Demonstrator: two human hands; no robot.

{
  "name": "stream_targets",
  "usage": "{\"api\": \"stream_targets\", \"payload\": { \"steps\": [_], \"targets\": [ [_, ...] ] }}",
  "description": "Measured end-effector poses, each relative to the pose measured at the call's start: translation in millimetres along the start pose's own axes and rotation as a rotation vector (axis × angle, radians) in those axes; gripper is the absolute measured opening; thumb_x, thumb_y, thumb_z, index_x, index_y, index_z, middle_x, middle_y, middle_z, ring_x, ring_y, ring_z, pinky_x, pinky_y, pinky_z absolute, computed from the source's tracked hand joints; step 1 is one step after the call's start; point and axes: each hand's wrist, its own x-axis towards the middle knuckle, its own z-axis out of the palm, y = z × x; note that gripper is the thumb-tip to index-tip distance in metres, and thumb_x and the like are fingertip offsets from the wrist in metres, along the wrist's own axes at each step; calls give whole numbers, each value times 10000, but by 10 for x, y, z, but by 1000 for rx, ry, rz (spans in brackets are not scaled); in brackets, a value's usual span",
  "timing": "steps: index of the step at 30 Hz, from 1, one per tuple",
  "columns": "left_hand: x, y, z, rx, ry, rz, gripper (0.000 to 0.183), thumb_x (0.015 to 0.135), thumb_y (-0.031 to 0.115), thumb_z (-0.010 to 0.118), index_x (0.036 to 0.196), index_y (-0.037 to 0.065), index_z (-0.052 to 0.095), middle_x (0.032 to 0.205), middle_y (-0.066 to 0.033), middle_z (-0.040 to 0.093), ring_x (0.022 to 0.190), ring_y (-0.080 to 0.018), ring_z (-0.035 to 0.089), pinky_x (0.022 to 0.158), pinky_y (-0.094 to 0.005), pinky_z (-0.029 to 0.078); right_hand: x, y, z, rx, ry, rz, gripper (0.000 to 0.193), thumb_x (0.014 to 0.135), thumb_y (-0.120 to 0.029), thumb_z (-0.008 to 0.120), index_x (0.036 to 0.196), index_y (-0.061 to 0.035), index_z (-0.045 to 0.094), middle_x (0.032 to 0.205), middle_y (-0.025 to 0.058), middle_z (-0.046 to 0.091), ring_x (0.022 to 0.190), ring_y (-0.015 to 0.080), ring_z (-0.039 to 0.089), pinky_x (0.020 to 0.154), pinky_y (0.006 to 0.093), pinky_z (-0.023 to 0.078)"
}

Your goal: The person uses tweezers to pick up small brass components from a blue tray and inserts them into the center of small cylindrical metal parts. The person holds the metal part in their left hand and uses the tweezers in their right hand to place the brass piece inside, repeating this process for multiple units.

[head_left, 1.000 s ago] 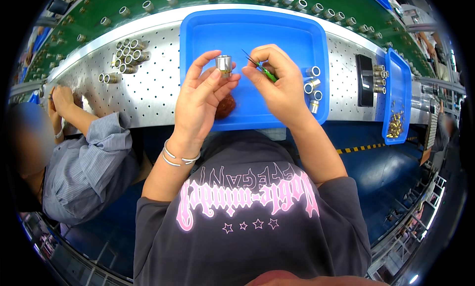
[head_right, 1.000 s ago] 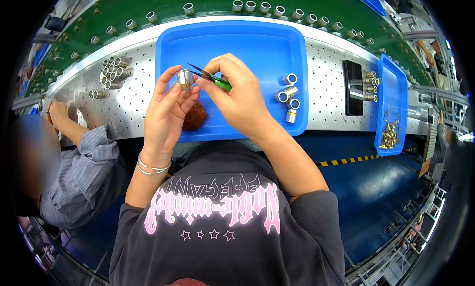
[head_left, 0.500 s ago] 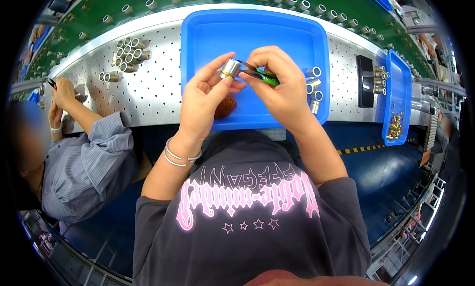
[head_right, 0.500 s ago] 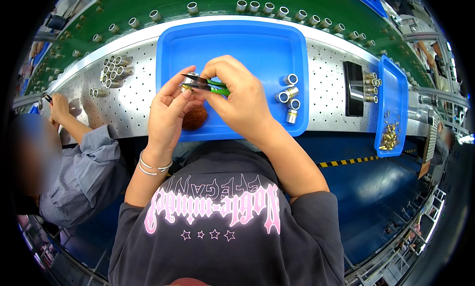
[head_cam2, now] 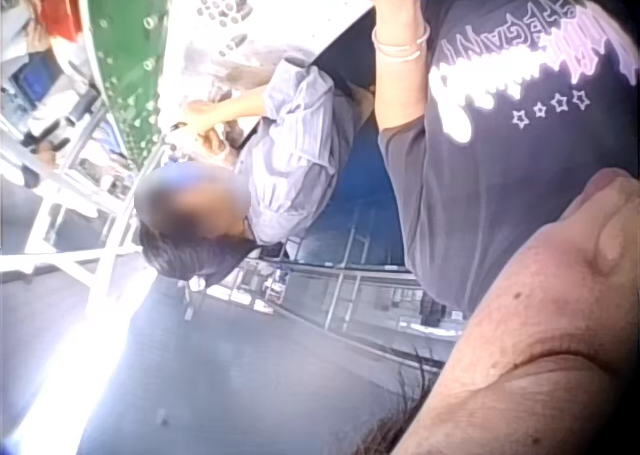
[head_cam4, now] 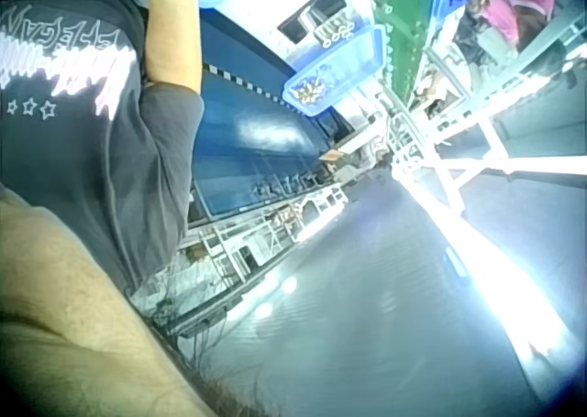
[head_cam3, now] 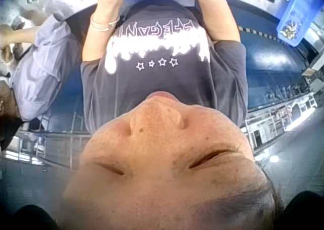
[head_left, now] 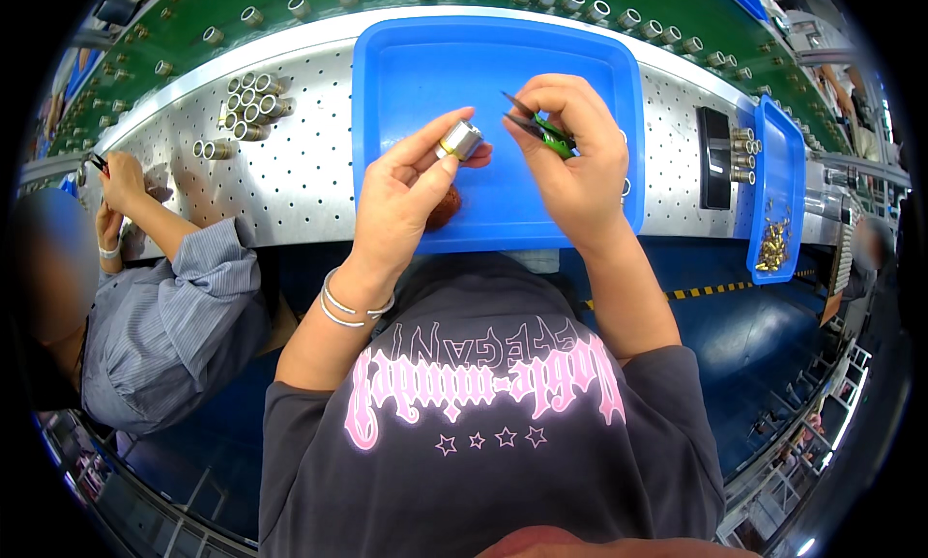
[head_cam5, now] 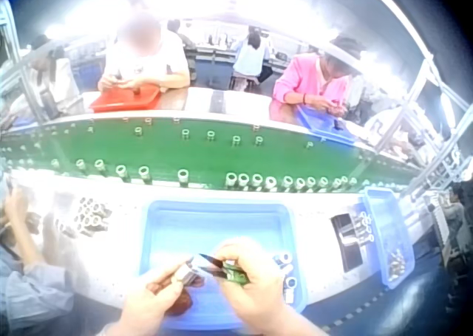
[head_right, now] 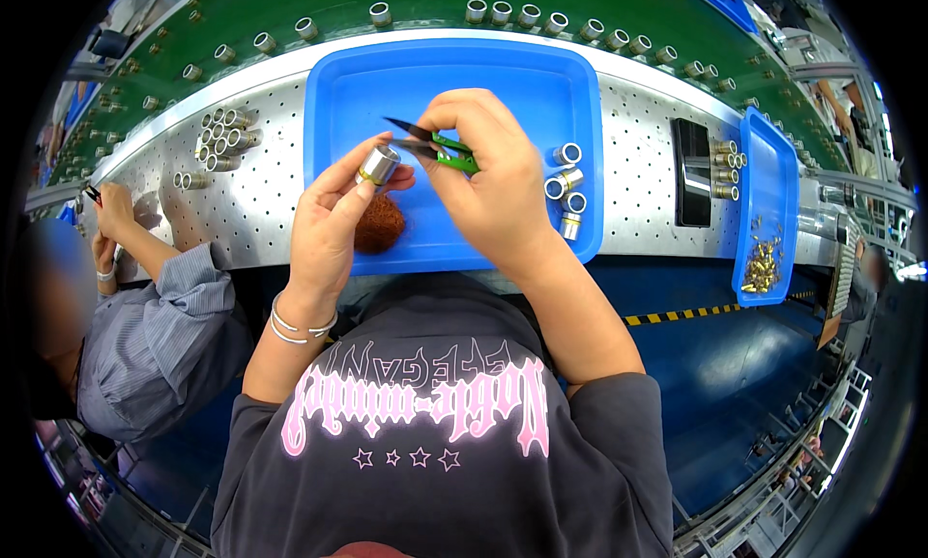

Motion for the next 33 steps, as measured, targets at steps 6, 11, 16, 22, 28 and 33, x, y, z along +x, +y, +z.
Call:
{"api": "stream_targets", "payload": {
  "steps": [6, 11, 16, 22, 28, 33],
  "targets": [
    [8, 37, 69, -59, 157, 104, 412, 895, 79, 553, 1285, -4, 448, 1090, -151, 616, 1054, -179, 561, 944, -292, 397, -14, -152, -27, 25, -20, 67, 243, 710, -124, 743, 918, -45, 645, 782, 76, 630, 655, 200, 597, 608, 280, 477],
    [13, 34, 35, -99, 149, 126, 435, 875, 61, 583, 1278, 8, 431, 1121, -157, 601, 1066, -170, 549, 931, -279, 400, -87, -84, 62, -37, -86, 11, 170, 731, -183, 720, 857, -77, 676, 691, 60, 632, 582, 203, 593, 515, 289, 436],
    [-12, 49, 58, -80, 132, 131, 459, 859, 55, 605, 1283, 13, 434, 1129, -154, 595, 1061, -163, 541, 905, -269, 410, -100, -52, 81, -52, -79, 66, 146, 741, -182, 713, 840, -79, 682, 678, 65, 630, 563, 205, 583, 506, 290, 432],
    [-24, 37, 76, -82, 113, 119, 482, 849, 65, 625, 1289, 11, 436, 1126, -147, 594, 1039, -158, 543, 868, -256, 425, -117, -43, 79, -42, -79, 86, 141, 744, -178, 712, 845, -82, 690, 664, 65, 625, 550, 196, 576, 491, 286, 422],
    [-25, 25, 81, -81, 106, 116, 478, 850, 69, 627, 1285, 7, 440, 1118, -148, 597, 1033, -155, 546, 881, -259, 419, -124, -48, 75, -33, -75, 94, 139, 744, -174, 713, 848, -84, 694, 660, 63, 623, 533, 188, 568, 475, 279, 412],
    [-24, 23, 80, -84, 105, 124, 474, 850, 61, 623, 1286, 7, 443, 1116, -140, 599, 1030, -146, 546, 880, -253, 417, -127, -31, 77, -32, -83, 94, 142, 749, -166, 712, 856, -75, 693, 671, 67, 629, 539, 182, 573, 481, 271, 415]
  ]
}}
